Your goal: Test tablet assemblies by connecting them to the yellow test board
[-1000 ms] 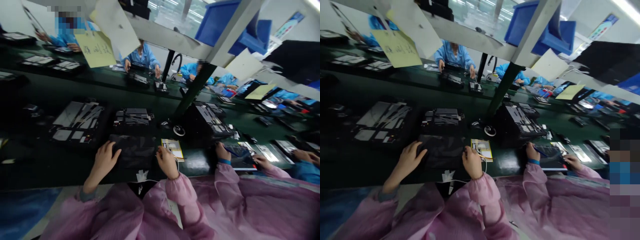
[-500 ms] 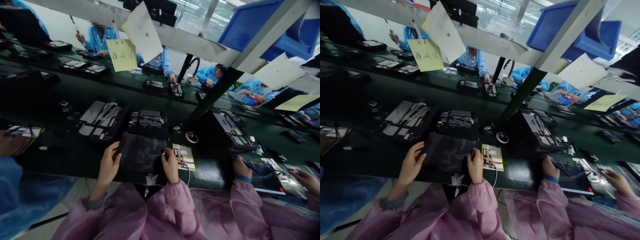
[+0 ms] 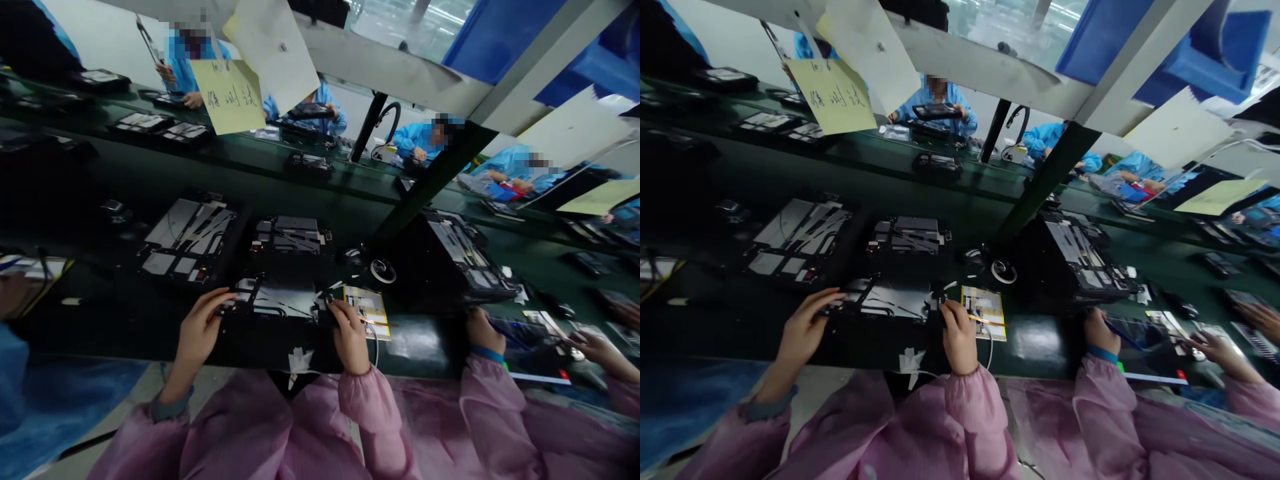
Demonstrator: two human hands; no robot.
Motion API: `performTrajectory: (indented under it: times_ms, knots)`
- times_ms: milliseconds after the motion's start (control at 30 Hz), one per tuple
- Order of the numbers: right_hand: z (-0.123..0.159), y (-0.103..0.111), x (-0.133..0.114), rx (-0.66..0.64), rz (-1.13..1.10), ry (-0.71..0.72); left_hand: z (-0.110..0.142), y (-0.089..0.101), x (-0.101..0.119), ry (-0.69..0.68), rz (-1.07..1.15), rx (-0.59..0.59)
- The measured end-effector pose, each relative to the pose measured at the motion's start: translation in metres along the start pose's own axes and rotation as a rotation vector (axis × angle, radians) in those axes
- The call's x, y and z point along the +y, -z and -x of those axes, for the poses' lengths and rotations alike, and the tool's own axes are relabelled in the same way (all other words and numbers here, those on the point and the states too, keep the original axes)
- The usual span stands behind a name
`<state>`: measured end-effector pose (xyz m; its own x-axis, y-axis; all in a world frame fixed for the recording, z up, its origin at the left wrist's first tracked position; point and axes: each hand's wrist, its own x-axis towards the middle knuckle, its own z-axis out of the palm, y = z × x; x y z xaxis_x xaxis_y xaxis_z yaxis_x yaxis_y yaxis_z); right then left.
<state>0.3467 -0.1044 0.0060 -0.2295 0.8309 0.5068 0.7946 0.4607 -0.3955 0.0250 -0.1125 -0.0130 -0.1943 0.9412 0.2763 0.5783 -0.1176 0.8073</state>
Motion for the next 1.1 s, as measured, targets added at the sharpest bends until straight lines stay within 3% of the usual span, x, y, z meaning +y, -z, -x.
performTrajectory:
  times_ms: [100, 200, 400, 533, 633, 733, 833, 933, 1000, 1100]
  knots:
    - [0.018, -0.014, 0.005, -0.13, 0.071, 0.058, 0.02, -0.008, -0.023, -0.033, -0.151, -0.116]
    - [0.026, -0.015, 0.002, -0.264, 0.077, 0.075, 0.035, -0.01, -0.031, -0.132, -0.249, -0.164]
    - [0.006, -0.04, -0.004, -0.161, 0.195, -0.143, 0.041, -0.011, -0.033, -0.272, -0.361, -0.249]
    - [-0.016, -0.065, -0.025, -0.229, 0.222, -0.102, 0.043, -0.016, -0.034, -0.253, -0.389, -0.239]
    - [-0.023, -0.073, -0.043, -0.309, 0.214, -0.025, 0.043, -0.016, -0.018, -0.261, -0.377, -0.188]
    - [-0.022, -0.077, -0.052, -0.348, 0.192, 0.032, 0.037, -0.016, 0.017, -0.312, -0.327, -0.115]
    - [-0.021, -0.077, -0.047, -0.357, 0.138, 0.057, 0.022, -0.03, 0.047, -0.477, -0.331, -0.242]
    - [-0.019, -0.069, -0.031, -0.389, -0.043, 0.112, 0.006, -0.057, 0.051, -0.563, -0.451, -0.344]
    - [-0.016, -0.06, -0.017, -0.33, -0.173, 0.021, -0.001, -0.073, 0.042, -0.56, -0.534, -0.354]
    - [-0.014, -0.05, 0.002, -0.126, -0.215, -0.328, -0.003, -0.084, 0.027, -0.568, -0.587, -0.367]
